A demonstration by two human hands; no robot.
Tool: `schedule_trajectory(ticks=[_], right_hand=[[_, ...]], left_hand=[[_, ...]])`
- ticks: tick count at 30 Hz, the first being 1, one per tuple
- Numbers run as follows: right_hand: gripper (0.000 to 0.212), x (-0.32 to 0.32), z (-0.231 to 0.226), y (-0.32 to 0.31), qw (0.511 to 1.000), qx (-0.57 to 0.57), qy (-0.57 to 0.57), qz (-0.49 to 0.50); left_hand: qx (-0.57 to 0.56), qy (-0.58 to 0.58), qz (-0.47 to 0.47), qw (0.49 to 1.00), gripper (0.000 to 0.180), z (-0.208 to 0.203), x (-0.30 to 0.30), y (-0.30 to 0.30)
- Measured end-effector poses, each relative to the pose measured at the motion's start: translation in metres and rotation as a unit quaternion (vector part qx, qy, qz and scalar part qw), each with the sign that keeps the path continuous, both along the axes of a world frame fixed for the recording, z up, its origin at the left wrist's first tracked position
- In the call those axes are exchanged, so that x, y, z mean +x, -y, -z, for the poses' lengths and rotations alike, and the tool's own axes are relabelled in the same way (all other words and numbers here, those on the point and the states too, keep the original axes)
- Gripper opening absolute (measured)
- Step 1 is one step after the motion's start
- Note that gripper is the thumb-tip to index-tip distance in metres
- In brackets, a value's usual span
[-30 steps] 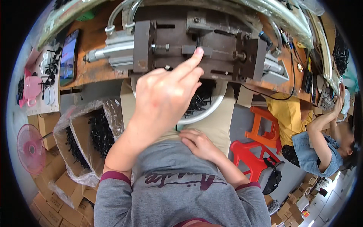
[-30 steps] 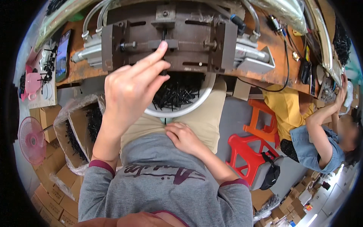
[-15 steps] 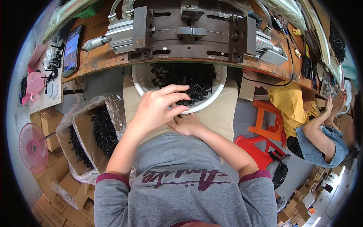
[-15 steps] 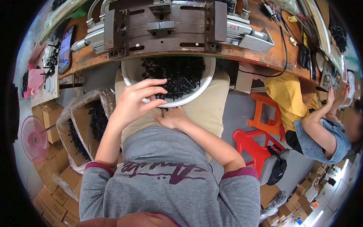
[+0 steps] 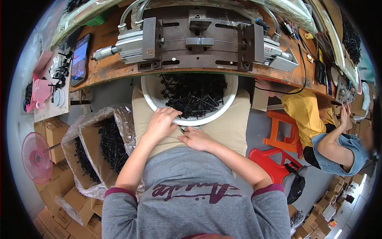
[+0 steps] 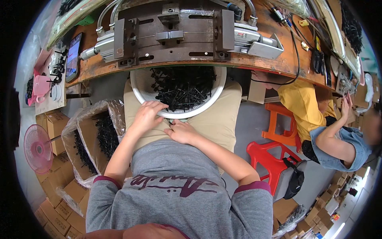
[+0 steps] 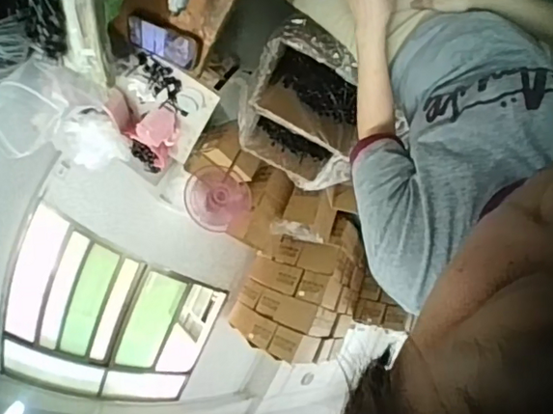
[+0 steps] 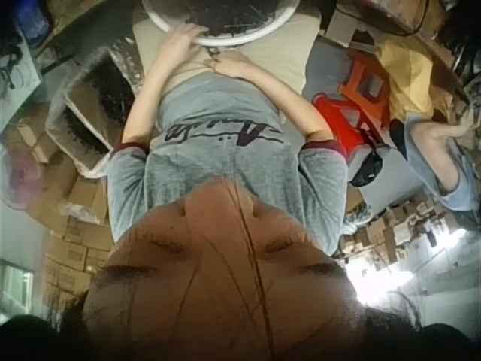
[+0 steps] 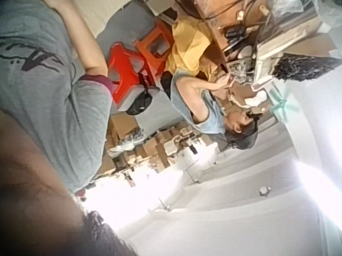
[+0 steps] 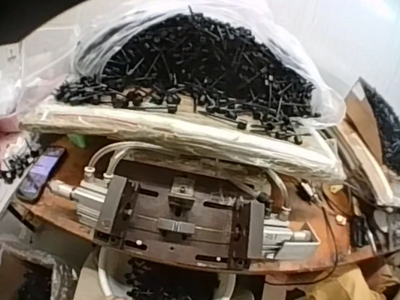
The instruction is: Assembling small black plastic components using a pneumatic press jig on a workbench.
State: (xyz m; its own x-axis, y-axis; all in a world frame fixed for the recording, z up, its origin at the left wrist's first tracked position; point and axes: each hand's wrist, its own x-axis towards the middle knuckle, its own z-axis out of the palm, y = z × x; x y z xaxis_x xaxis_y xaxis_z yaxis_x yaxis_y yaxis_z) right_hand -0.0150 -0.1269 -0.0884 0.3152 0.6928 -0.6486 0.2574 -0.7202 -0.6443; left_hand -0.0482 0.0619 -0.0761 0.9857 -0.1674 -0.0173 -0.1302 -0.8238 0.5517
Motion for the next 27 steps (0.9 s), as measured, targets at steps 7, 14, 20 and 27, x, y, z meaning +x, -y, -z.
schedule_trajectory(ticks=[7,14,20,27], right_hand=[[0.045,-0.003,-0.019,0.012,0.994,0.092,0.059,0.030],[0.050,0.026,-0.062,0.030,0.926,0.300,0.188,0.128],[0.079,0.067,-0.022,0.043,0.868,0.070,0.489,0.038],[0.104,0.091,0.031,0.006,0.896,0.073,0.429,0.089]], left_hand=[[0.089,-0.022,0.063,0.994,0.027,0.009,0.007,-0.004],[0.050,0.017,0.112,0.992,0.022,0.015,0.006,-0.003],[0.013,0.054,0.116,0.992,0.010,0.020,0.001,0.017],[0.011,0.006,0.123,0.992,0.025,0.011,0.005,0.016]])
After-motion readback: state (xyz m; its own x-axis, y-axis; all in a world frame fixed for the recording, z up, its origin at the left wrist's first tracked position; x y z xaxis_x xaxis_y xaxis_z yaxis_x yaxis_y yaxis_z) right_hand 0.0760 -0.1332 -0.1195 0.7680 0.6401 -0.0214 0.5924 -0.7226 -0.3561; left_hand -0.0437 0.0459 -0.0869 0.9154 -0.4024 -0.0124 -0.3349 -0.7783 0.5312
